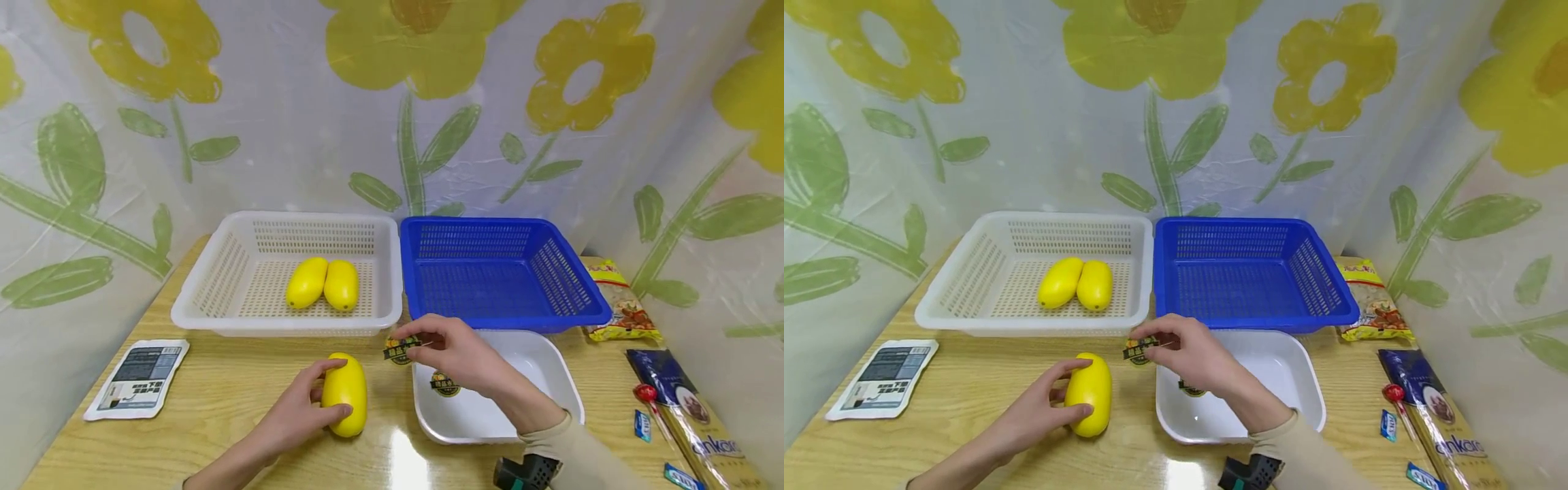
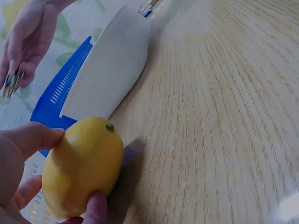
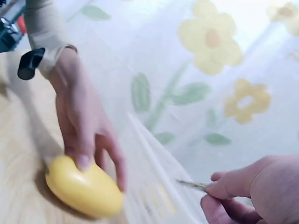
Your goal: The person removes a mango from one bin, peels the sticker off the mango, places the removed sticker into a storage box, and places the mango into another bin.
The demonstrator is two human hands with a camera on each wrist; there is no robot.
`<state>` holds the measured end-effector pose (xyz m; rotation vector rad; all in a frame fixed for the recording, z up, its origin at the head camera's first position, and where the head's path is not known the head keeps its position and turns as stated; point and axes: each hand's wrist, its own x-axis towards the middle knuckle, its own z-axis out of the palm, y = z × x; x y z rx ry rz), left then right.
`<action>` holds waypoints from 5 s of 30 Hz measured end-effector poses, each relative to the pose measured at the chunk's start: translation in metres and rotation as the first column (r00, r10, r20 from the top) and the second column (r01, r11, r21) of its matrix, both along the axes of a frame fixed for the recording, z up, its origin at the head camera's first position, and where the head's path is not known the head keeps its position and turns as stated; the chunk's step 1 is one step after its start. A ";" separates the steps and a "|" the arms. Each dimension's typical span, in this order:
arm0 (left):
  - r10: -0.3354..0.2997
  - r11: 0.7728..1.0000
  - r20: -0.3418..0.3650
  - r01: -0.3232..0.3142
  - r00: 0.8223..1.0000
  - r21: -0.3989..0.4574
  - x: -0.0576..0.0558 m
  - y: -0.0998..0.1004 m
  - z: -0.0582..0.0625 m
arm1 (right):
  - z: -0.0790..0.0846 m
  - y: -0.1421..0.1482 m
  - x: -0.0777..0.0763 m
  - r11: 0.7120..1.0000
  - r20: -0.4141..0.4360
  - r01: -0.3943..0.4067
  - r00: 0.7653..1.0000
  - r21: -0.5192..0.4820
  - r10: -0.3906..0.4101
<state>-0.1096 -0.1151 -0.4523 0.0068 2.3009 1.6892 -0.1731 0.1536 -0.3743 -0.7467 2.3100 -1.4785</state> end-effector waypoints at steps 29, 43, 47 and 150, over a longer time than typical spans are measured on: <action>-0.016 1.000 0.053 0.016 0.998 -0.011 0.004 -0.006 -0.001 | -0.068 0.143 -0.011 0.968 0.094 0.148 0.981 0.201 -0.169; -0.049 0.999 0.048 0.050 0.998 -0.017 -0.002 -0.005 0.000 | -0.082 0.142 -0.012 0.949 -0.073 0.141 0.989 0.282 -0.125; -0.054 0.998 0.040 0.055 0.998 -0.013 -0.002 -0.004 0.000 | -0.081 0.141 -0.013 0.935 -0.110 0.156 0.986 0.317 -0.127; 0.071 0.970 -0.273 -0.131 0.959 -0.207 -0.049 -0.233 0.034 | -0.035 -0.062 0.010 0.953 -0.015 -0.187 0.980 0.239 0.196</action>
